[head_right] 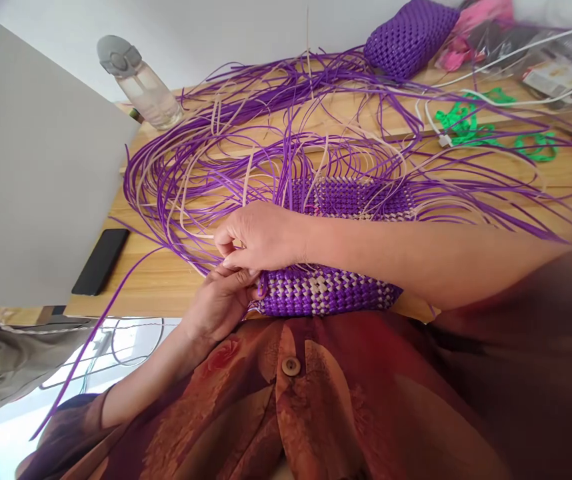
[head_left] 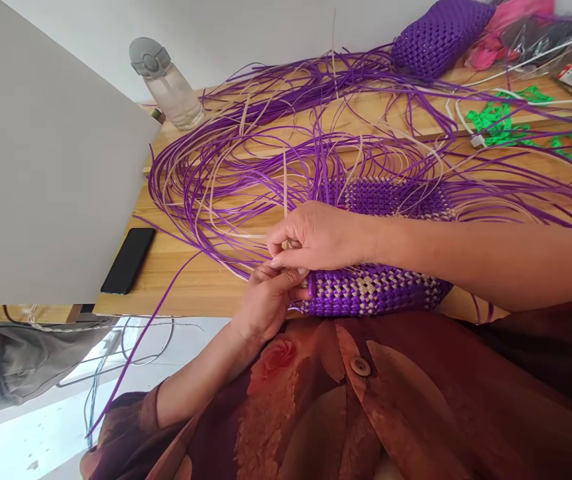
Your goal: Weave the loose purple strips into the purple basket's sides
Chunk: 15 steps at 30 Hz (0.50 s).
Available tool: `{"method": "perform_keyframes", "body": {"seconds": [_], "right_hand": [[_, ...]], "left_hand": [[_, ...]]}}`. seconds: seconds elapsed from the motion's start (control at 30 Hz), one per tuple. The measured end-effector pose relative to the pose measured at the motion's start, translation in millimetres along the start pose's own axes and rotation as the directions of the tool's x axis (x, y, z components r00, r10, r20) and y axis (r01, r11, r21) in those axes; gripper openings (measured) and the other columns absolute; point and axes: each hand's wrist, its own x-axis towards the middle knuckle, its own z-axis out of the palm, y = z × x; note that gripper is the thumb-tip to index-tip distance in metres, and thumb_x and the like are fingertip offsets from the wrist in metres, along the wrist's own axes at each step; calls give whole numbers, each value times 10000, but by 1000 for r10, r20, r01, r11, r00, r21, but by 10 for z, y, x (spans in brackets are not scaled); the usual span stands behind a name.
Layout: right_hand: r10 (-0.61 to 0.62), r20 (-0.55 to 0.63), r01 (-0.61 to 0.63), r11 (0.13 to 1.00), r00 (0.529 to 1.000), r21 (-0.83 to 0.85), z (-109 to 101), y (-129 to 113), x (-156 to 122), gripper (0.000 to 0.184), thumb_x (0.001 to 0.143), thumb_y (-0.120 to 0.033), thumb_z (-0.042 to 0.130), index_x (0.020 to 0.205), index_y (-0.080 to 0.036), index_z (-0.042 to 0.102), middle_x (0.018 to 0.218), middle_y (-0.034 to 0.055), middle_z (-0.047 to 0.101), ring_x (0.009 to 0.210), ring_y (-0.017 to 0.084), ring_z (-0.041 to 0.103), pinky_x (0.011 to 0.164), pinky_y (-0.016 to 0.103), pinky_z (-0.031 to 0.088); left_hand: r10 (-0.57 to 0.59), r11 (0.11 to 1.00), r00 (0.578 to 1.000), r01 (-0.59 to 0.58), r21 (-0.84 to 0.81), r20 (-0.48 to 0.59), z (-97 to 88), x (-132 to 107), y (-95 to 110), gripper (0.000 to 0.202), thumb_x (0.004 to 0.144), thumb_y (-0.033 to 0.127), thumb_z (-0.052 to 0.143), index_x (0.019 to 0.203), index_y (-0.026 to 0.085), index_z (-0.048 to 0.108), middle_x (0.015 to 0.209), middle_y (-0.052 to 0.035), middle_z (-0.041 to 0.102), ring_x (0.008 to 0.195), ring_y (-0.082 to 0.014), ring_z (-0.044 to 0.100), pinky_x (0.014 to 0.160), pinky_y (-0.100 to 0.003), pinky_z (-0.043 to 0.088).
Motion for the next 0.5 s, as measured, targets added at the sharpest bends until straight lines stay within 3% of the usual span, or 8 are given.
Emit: {"method": "perform_keyframes", "body": {"seconds": [0.23,0.37,0.43,0.5], "right_hand": [[-46,-17,45,997,999,-62,14,-20,-7,174,848,-242,618,706,-159,674,585,-48,535,564,69,397,592,262,230],[3,-153,-16,996,988,-85,-80,4,-154,199,881,-219,575,713,-147,652,628,-27,576,581,77,431,613,259,271],[2,-117,-20,988,993,-154,-126,74,-257,231,894,-232,565,697,-152,657,645,-10,592,620,95,463,646,270,295],[-27,9,29,975,1000,-219,-156,153,-336,249,912,-232,549,712,-163,680,681,7,614,683,121,497,701,289,319]], "left_hand": [[4,999,999,-6,-37,-48,13,13,-14,279,574,199,879,786,129,711,675,29,613,566,-55,544,482,-145,513],[16,998,999,-17,-53,-29,-2,-10,-1,222,613,180,857,725,132,671,698,34,612,577,-56,563,515,-156,536],[25,999,1000,-25,-41,-4,-13,-14,5,207,642,181,845,697,130,652,703,33,619,575,-57,575,538,-165,548],[32,999,999,-32,-27,6,-22,-13,4,201,656,176,839,684,127,645,701,24,636,573,-65,594,549,-171,552]]}}
